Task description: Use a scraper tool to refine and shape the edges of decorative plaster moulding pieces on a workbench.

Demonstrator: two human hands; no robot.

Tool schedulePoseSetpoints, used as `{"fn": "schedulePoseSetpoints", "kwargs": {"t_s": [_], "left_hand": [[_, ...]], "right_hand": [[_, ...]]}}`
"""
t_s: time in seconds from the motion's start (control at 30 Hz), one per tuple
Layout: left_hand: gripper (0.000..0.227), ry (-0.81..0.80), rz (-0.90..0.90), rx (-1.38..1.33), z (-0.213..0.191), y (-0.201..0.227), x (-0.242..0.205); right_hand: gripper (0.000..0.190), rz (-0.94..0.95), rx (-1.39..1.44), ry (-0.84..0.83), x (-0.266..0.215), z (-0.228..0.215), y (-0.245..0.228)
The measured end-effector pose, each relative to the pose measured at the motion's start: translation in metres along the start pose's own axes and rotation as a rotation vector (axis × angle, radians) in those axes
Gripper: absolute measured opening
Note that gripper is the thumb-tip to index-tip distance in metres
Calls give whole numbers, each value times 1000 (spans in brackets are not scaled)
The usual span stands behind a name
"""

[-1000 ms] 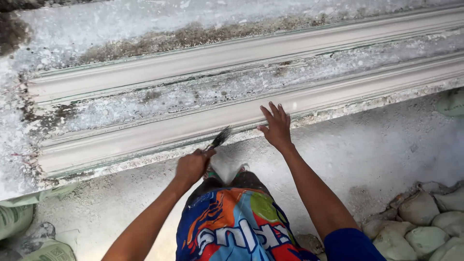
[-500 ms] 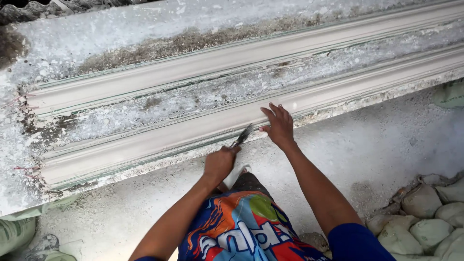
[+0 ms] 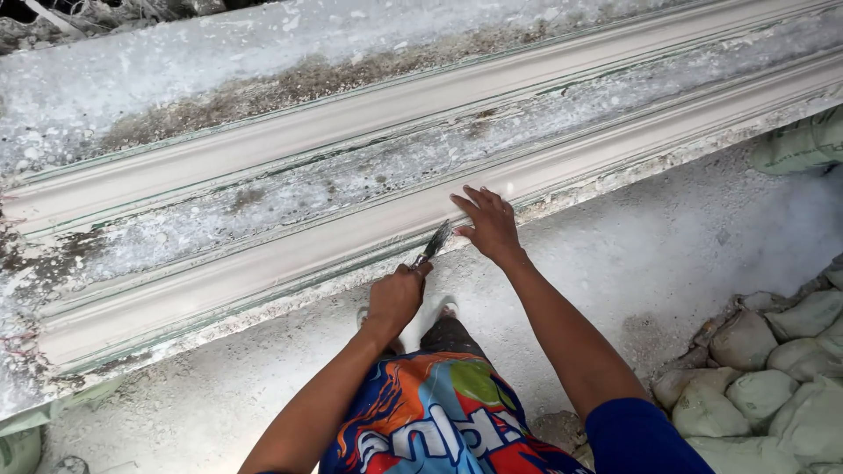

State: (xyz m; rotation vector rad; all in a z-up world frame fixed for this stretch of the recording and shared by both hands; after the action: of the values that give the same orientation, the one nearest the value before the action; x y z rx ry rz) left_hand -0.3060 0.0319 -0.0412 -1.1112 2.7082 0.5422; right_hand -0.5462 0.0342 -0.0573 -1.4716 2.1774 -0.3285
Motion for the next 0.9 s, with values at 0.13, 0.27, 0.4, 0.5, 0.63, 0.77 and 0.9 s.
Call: {"fn": "schedulePoseSetpoints", "kwargs": {"t_s": [0.13, 0.27, 0.4, 0.5, 0.63, 0.77, 0.9], "left_hand": [[36, -43, -55, -1, 0, -8, -8], [36, -59, -40, 9, 6, 7, 6], [39, -78, -50, -23, -5, 20, 13], [41, -127, -98, -10, -16, 20, 10], [38, -145, -169, 28, -15, 38, 17], [36, -183, -206, 112, 1, 46, 21], [39, -213, -263, 85, -20, 51, 16]], "right_hand": [[75, -41, -82, 7, 2, -14, 8], [77, -69, -30, 2, 3, -14, 20], [78, -128, 19, -19, 6, -25, 24], [74, -149, -7, -52, 9, -37, 32], [77, -215, 0, -73, 20, -34, 48], [79, -293, 14, -109, 28, -41, 66], [78, -384, 25, -117, 35, -43, 90]]}}
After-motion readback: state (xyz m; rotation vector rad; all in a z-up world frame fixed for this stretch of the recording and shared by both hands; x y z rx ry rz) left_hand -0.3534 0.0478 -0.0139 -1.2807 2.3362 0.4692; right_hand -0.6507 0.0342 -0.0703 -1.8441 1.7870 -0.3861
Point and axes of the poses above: each hand's wrist, its own x-axis towards the middle knuckle, its own z-axis out of the palm, y = z × x, the point moved 4 cm from there along x, towards the middle knuckle, and after that the axes turned 15 degrees about x, right-handed, at the moved point
